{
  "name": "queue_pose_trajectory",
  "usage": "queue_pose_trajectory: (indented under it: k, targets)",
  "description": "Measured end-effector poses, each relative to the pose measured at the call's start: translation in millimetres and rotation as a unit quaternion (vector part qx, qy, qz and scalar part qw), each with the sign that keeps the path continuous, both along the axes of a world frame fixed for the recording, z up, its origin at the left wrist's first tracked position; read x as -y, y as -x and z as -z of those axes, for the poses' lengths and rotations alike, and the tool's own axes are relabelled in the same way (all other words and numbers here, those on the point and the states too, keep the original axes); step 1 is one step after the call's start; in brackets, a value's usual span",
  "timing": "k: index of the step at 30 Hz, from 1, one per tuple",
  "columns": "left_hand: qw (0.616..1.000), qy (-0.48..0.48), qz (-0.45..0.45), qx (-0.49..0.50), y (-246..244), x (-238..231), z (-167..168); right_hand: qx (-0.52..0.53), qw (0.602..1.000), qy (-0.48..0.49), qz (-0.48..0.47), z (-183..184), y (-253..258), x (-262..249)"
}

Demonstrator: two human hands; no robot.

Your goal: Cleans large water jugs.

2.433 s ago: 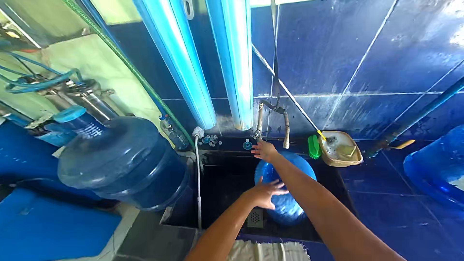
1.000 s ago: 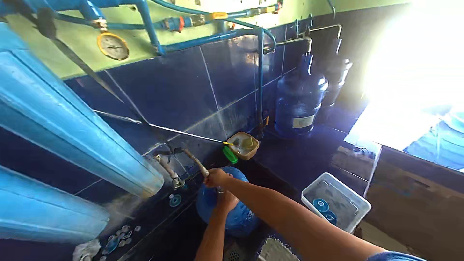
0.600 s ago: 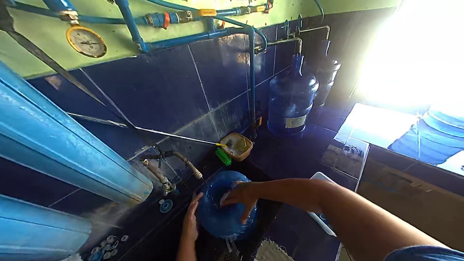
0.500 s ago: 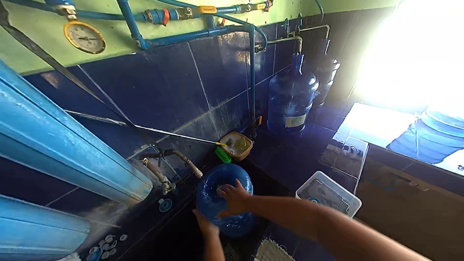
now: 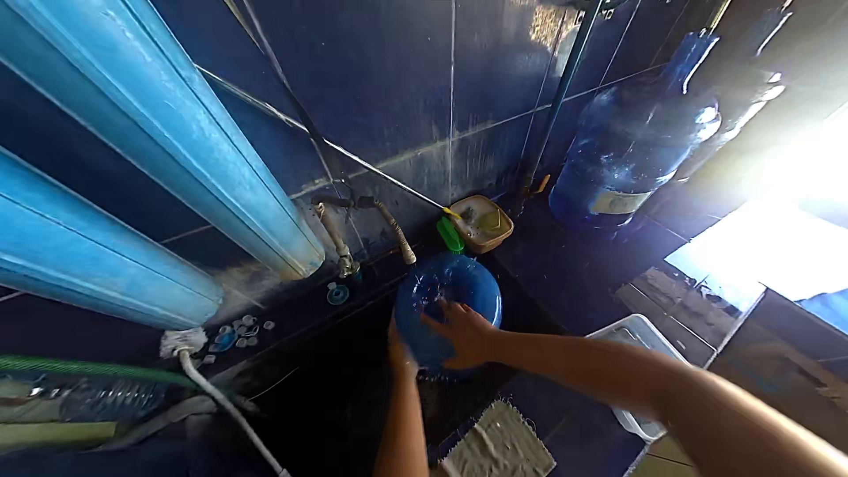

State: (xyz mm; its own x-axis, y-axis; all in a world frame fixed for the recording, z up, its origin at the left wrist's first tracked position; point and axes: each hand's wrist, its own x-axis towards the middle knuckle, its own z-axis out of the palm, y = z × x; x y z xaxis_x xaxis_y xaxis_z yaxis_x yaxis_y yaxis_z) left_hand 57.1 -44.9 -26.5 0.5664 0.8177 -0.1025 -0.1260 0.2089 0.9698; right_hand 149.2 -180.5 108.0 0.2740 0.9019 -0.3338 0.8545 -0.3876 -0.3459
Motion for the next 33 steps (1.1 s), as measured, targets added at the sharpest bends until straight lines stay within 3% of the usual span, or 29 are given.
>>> queue_pose_trajectory:
  k: [2, 3, 4, 6, 8, 10, 12, 14, 16, 18, 20, 21, 24, 25, 26, 29, 31, 33]
  targets:
    - [0.996, 0.082, 0.033, -0.003, 18, -12, 15, 0.005, 0.987, -0.013, -0.160, 5, -26, 26]
    - [0.992, 0.121, 0.024, -0.006, 20, -5, 24, 0.011, 0.984, -0.014, -0.177, 8, -36, 30]
    - [0.991, 0.134, 0.009, -0.012, 17, 8, 35, 0.012, 0.989, -0.016, -0.145, 9, -38, 28]
    - [0.993, 0.113, -0.030, -0.025, -3, 36, 54, 0.002, 0.999, -0.023, 0.036, 5, -24, 4]
    - [0.995, 0.085, -0.047, -0.027, -22, 46, 66, -0.003, 0.981, -0.010, 0.191, 0, -4, -30]
    - [0.994, 0.103, -0.034, -0.025, -18, 29, 57, -0.019, 0.988, 0.007, 0.153, -4, 6, -33]
    - [0.993, 0.116, 0.013, 0.008, 2, -6, 30, -0.010, 0.999, 0.003, -0.032, -3, -3, -2]
    - [0.992, 0.097, 0.071, 0.026, 9, -34, -15, 0.010, 0.981, -0.061, -0.182, 8, -37, 28]
    - [0.993, 0.032, 0.116, 0.020, 4, -37, -40, 0.021, 0.981, -0.092, -0.168, 18, -52, 39]
    - [0.993, -0.062, 0.094, 0.020, -7, -26, -38, -0.011, 0.995, -0.101, 0.027, 14, -23, 22]
    - [0.995, -0.096, 0.020, 0.007, -14, 3, -45, -0.120, 0.951, -0.160, 0.236, 0, 20, -22]
    - [0.995, -0.095, -0.022, -0.001, -14, 19, -51, -0.219, 0.903, -0.219, 0.298, -7, 33, -45]
    - [0.991, -0.091, -0.100, -0.025, 1, 53, -53, -0.511, 0.698, -0.332, 0.375, -12, 32, -91]
    - [0.987, -0.100, -0.116, -0.050, 3, 61, -53, -0.553, 0.674, -0.325, 0.366, -13, 24, -95]
    - [0.982, -0.112, -0.134, -0.078, 3, 67, -56, -0.570, 0.685, -0.303, 0.338, -18, 17, -91]
    - [0.971, -0.171, -0.104, -0.131, -3, 59, -62, -0.540, 0.807, -0.172, 0.168, -47, -9, -50]
    - [0.955, -0.219, 0.028, -0.198, -7, 31, -74, -0.523, 0.833, -0.156, 0.093, -58, -37, -19]
    - [0.917, -0.245, 0.116, -0.291, -20, 4, -93, -0.500, 0.834, -0.214, 0.095, -50, -85, 6]
